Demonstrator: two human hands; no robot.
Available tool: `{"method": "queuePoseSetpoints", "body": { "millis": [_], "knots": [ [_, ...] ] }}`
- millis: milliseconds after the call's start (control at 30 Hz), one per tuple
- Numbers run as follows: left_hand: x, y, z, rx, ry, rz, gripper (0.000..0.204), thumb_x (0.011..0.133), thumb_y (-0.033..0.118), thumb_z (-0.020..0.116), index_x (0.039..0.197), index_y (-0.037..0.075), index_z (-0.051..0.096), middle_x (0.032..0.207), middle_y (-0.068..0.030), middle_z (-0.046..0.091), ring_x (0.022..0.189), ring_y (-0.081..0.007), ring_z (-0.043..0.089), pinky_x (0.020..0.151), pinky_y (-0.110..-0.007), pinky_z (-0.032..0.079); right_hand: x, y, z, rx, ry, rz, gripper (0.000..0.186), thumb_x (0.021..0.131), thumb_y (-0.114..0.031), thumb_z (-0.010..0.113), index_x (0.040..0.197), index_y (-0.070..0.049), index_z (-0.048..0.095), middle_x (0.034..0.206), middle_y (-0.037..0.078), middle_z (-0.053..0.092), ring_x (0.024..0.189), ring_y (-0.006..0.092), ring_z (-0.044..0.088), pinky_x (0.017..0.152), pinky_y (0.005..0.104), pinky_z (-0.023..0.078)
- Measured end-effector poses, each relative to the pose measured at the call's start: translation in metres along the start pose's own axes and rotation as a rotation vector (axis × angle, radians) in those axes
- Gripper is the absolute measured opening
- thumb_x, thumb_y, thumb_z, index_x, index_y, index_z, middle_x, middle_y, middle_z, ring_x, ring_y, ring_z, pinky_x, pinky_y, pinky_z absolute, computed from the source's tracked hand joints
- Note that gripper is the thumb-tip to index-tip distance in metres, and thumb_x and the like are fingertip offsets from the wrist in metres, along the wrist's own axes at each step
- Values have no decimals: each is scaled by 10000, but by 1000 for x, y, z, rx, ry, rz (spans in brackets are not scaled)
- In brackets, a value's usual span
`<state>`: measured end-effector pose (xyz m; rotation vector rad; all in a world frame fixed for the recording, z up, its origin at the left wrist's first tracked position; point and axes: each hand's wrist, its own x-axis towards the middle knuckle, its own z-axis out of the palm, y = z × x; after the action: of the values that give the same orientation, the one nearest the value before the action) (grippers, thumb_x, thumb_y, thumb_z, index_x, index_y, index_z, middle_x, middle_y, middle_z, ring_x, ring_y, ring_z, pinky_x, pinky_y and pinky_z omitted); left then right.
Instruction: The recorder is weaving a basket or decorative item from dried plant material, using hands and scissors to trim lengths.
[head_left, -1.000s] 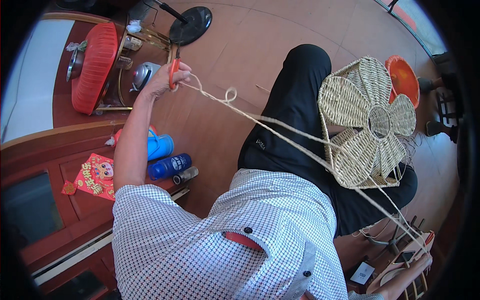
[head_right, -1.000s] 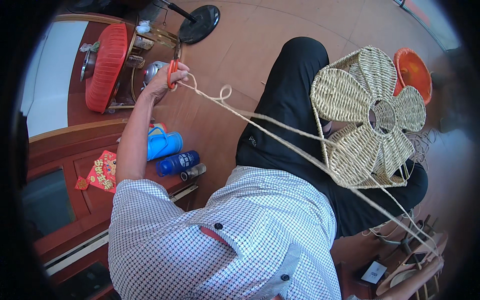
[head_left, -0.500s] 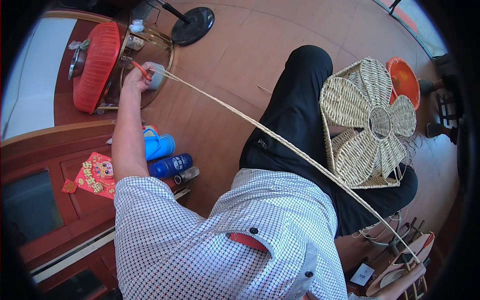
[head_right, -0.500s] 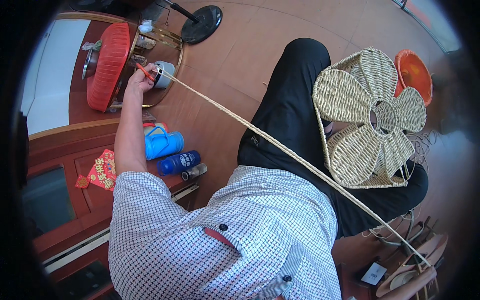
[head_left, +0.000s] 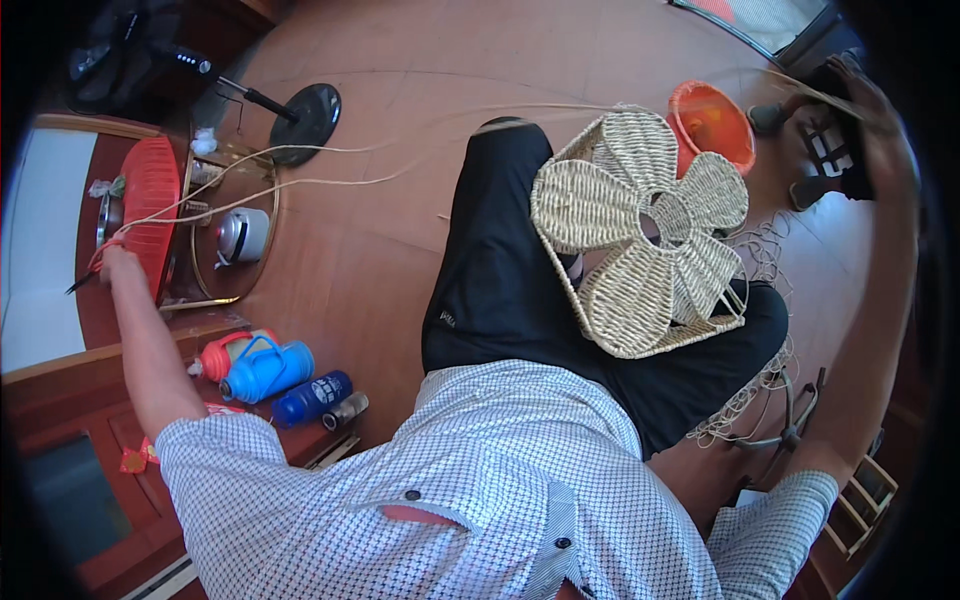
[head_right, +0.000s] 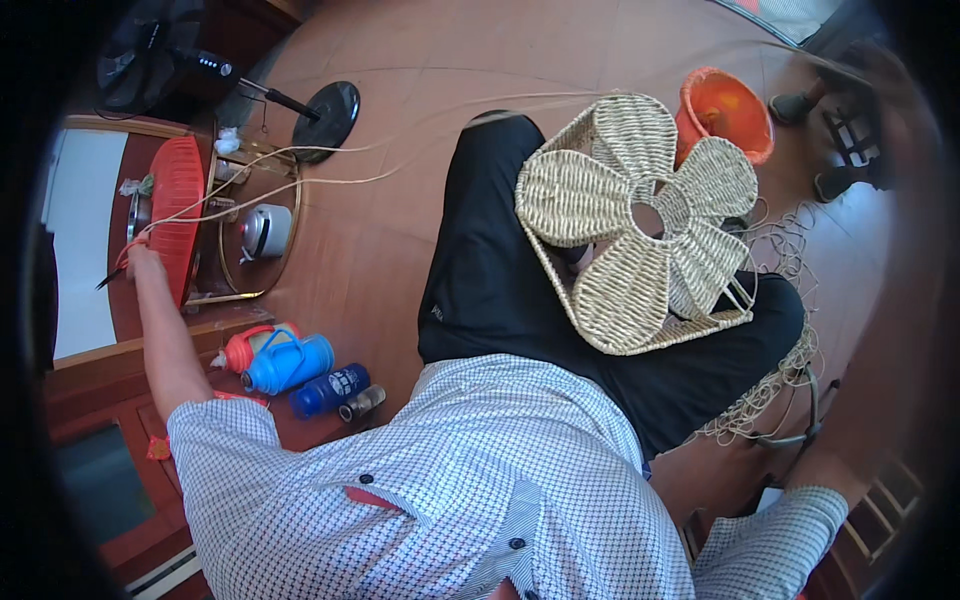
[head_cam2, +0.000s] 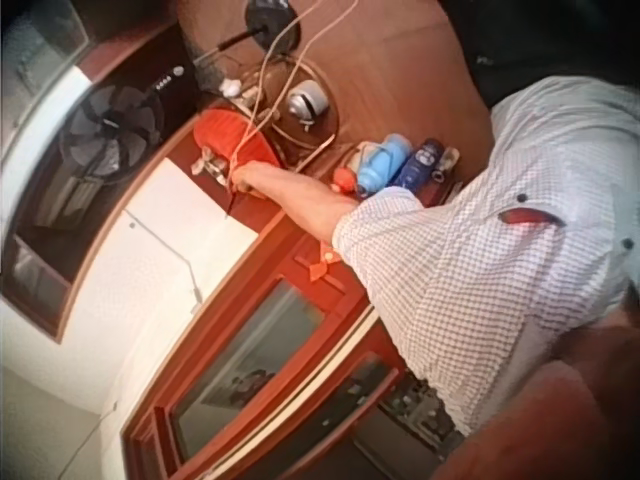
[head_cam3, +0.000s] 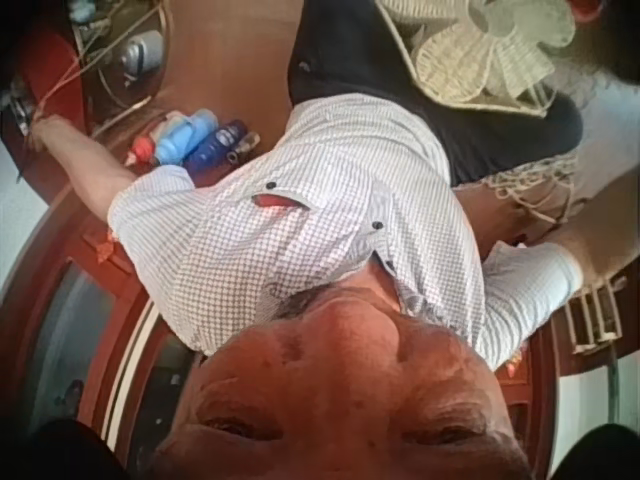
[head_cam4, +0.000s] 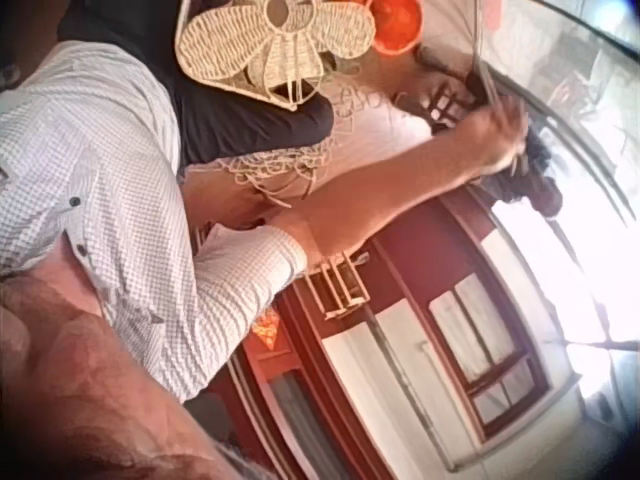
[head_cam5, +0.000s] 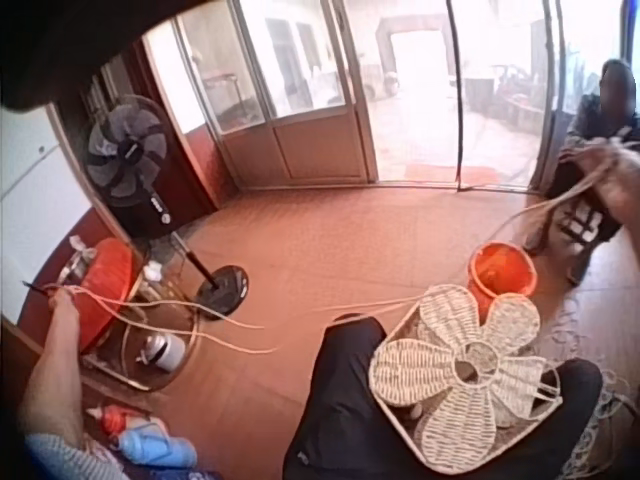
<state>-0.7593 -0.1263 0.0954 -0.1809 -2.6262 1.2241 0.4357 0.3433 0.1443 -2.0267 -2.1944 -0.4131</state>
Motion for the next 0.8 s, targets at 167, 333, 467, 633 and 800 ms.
{"method": "queuePoseSetpoints", "body": {
  "millis": [167,333,467,633,800],
  "knots": [
    [-147,-18,-80,-2118,55,58,309,981,186,772,1243,23,771,1149,-62,790,965,-85,696,693,-332,511,-39,-149,56,1162,-288,-154,515,1064,-338,696,1449,1,657,1427,149,697,1295,268,684,1089,367,533],
    [-440,75,-174,-1930,-191,1099,191,988,166,744,1115,24,742,1042,-40,758,888,-90,672,800,-276,509,-146,-288,37,1366,-296,-460,664,978,-334,795,1564,-105,580,1514,139,661,1441,275,588,1173,440,485],
    [-579,100,-239,-1883,-686,1393,104,1003,138,770,1061,54,755,924,9,733,826,-66,636,757,-233,509,-207,-355,13,1488,-409,-683,686,958,-156,718,1591,-20,491,1511,207,629,1441,341,582,1218,455,445],
    [-601,108,-272,-2056,-886,1555,139,1038,117,762,1113,5,730,956,-42,763,810,-79,675,708,-232,538,-248,-380,23,1861,-921,-551,542,1074,-251,605,1543,-8,483,1349,173,653,1287,259,628,1096,408,528],
    [-589,132,-253,-2101,-836,1508,156,1021,112,784,1120,7,726,952,-65,758,794,-82,674,699,-221,538,-266,-379,37,2012,-1003,-468,341,1173,-314,525,1358,-40,606,1043,39,603,892,121,578,820,316,542]
  ]
}}
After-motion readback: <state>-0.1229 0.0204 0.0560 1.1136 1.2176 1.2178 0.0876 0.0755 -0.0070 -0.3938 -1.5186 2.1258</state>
